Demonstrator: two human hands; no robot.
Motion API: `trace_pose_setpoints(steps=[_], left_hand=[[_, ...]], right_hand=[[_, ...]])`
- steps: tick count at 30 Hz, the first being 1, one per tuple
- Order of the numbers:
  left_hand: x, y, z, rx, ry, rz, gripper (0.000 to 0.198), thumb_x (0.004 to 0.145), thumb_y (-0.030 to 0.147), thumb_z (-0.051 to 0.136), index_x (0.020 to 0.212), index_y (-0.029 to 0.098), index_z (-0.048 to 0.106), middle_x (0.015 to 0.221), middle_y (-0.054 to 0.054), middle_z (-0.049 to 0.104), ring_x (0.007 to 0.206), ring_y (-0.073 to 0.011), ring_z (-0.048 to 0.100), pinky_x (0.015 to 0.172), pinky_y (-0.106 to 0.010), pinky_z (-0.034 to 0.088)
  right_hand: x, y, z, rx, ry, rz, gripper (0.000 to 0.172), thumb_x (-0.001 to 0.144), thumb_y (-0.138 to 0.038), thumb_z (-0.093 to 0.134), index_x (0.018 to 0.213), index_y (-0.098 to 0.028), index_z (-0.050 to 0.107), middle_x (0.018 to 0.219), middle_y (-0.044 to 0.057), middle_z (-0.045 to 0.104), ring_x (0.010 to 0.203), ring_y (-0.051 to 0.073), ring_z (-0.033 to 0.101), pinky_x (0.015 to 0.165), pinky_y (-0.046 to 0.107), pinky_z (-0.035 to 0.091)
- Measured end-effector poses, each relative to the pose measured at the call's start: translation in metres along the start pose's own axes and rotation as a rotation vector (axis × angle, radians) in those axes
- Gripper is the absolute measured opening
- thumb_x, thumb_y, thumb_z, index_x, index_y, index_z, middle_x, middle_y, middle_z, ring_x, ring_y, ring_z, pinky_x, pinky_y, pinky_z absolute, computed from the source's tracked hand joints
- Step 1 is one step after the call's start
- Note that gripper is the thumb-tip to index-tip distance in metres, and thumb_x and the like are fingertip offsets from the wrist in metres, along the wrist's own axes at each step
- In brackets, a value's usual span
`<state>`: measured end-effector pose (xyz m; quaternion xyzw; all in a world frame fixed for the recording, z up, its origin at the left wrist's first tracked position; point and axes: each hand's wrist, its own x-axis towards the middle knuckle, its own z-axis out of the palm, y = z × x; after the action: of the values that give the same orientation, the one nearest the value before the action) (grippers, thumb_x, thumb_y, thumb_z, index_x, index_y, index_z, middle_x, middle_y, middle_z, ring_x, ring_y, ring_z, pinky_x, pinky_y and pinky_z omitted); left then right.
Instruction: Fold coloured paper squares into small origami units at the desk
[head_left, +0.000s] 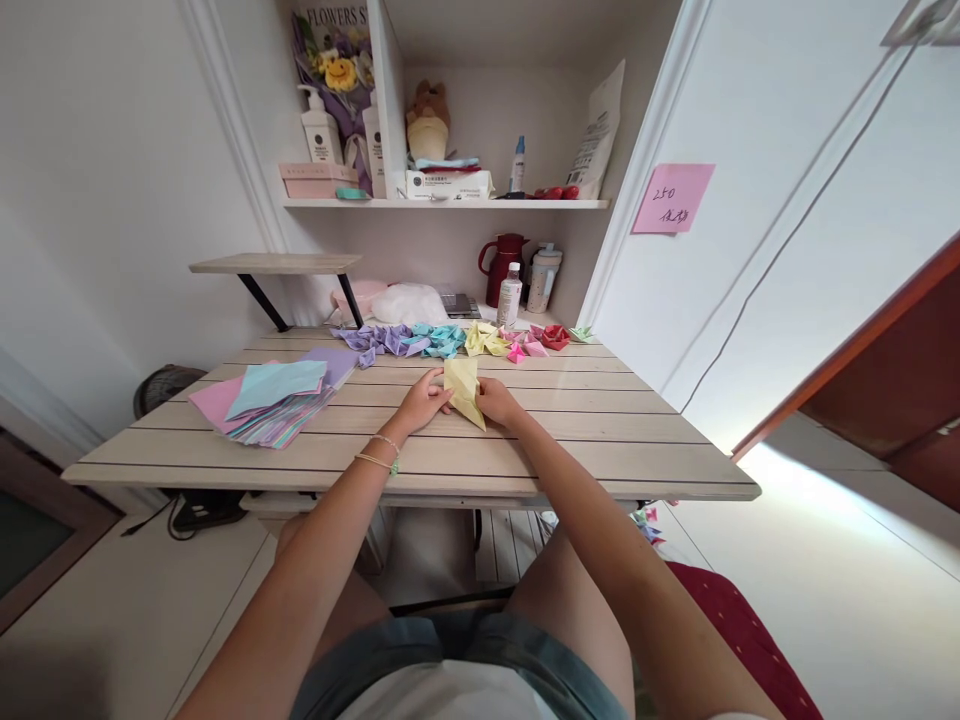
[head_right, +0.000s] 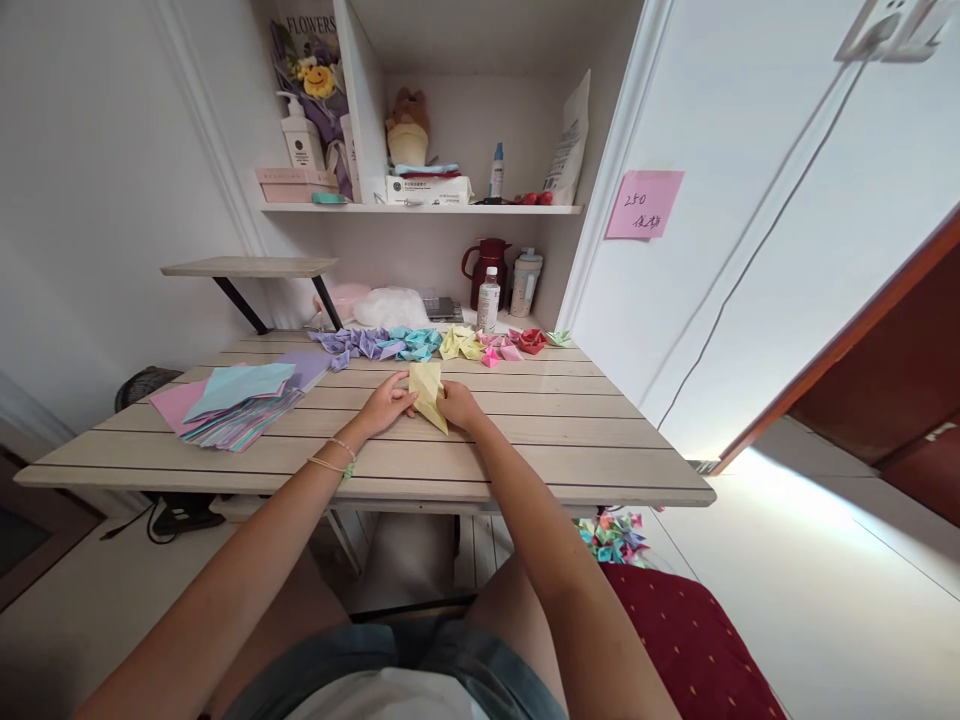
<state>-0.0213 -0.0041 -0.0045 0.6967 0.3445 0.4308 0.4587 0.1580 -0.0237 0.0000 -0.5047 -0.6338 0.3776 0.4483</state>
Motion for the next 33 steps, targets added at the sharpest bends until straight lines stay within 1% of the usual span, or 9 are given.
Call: trace_pose_setpoints(steps=[2,4,8,12,17,22,25,29,33], left_hand=[[-0.0009,0.0011,0.0008,0.026,-0.023,0.011,0.059,0.073,0.035,0.066,0.124,0.014,0.044,0.060,0.001,0.064,0.053,-0.0151,0.062,0.059,-0.027,0.048],[-0.0017,0.0024,0.0013,0.044,-0.047,0.015,0.057,0.074,0.035,0.065,0.123,0.014,0.044,0.061,0.000,0.065,0.054,-0.0151,0.062,0.060,-0.027,0.048],[-0.0027,0.0035,0.0013,0.070,-0.084,0.019,0.054,0.076,0.036,0.062,0.121,0.013,0.045,0.062,0.000,0.064,0.058,-0.0149,0.062,0.063,-0.028,0.049],[-0.0028,0.0018,0.0011,0.096,-0.082,0.024,0.054,0.077,0.035,0.061,0.122,0.012,0.044,0.063,0.000,0.064,0.059,-0.0148,0.062,0.064,-0.028,0.049],[-0.0024,-0.0003,0.0009,0.107,-0.087,0.032,0.055,0.077,0.035,0.061,0.123,0.011,0.043,0.063,-0.001,0.064,0.059,-0.0151,0.062,0.064,-0.029,0.049],[-0.0028,0.0002,0.0007,0.130,-0.101,0.036,0.051,0.078,0.035,0.059,0.121,0.011,0.044,0.064,-0.001,0.064,0.061,-0.0154,0.062,0.065,-0.029,0.049],[-0.0031,-0.0002,0.0006,0.148,-0.113,0.053,0.048,0.079,0.035,0.057,0.119,0.012,0.046,0.065,-0.002,0.064,0.062,-0.0159,0.062,0.065,-0.029,0.049],[-0.0023,-0.0026,0.0005,0.196,-0.134,0.075,0.047,0.079,0.034,0.057,0.118,0.011,0.049,0.065,-0.003,0.064,0.064,-0.0177,0.063,0.065,-0.029,0.048],[-0.0022,-0.0037,0.0006,0.265,-0.136,0.095,0.046,0.080,0.034,0.055,0.119,0.011,0.050,0.070,-0.005,0.066,0.066,-0.0187,0.063,0.065,-0.029,0.047]], right_hand=[[-0.0017,-0.0011,0.0003,-0.158,-0.008,-0.082,0.008,0.063,-0.016,0.061,0.067,-0.017,0.068,0.068,0.002,0.067,0.066,0.018,0.055,0.059,0.025,0.041],[-0.0032,-0.0021,0.0003,-0.272,-0.031,-0.128,0.007,0.065,-0.018,0.061,0.068,-0.016,0.068,0.069,0.003,0.067,0.066,0.018,0.055,0.059,0.025,0.041],[-0.0050,-0.0042,-0.0006,-0.406,-0.065,-0.140,0.014,0.070,-0.024,0.060,0.073,-0.014,0.069,0.074,0.005,0.069,0.069,0.019,0.057,0.061,0.025,0.042],[-0.0052,-0.0051,-0.0010,-0.481,-0.076,-0.149,0.013,0.072,-0.022,0.060,0.076,-0.013,0.068,0.077,0.006,0.069,0.071,0.018,0.057,0.061,0.023,0.042],[-0.0055,-0.0053,-0.0007,-0.503,-0.082,-0.163,0.014,0.074,-0.022,0.059,0.079,-0.013,0.069,0.080,0.007,0.070,0.073,0.019,0.058,0.062,0.024,0.043],[-0.0056,-0.0056,-0.0007,-0.494,-0.087,-0.162,0.014,0.072,-0.020,0.061,0.081,-0.014,0.070,0.083,0.007,0.071,0.075,0.021,0.060,0.065,0.025,0.044],[-0.0060,-0.0048,-0.0006,-0.488,-0.088,-0.163,0.013,0.072,-0.020,0.060,0.078,-0.014,0.069,0.080,0.006,0.070,0.073,0.020,0.059,0.063,0.025,0.043],[-0.0074,-0.0041,-0.0004,-0.509,-0.087,-0.171,0.015,0.072,-0.026,0.060,0.074,-0.014,0.068,0.073,0.005,0.069,0.068,0.019,0.057,0.060,0.024,0.042],[-0.0091,-0.0054,-0.0003,-0.497,-0.104,-0.198,0.016,0.071,-0.029,0.061,0.075,-0.014,0.068,0.074,0.005,0.069,0.067,0.018,0.057,0.060,0.024,0.041]])
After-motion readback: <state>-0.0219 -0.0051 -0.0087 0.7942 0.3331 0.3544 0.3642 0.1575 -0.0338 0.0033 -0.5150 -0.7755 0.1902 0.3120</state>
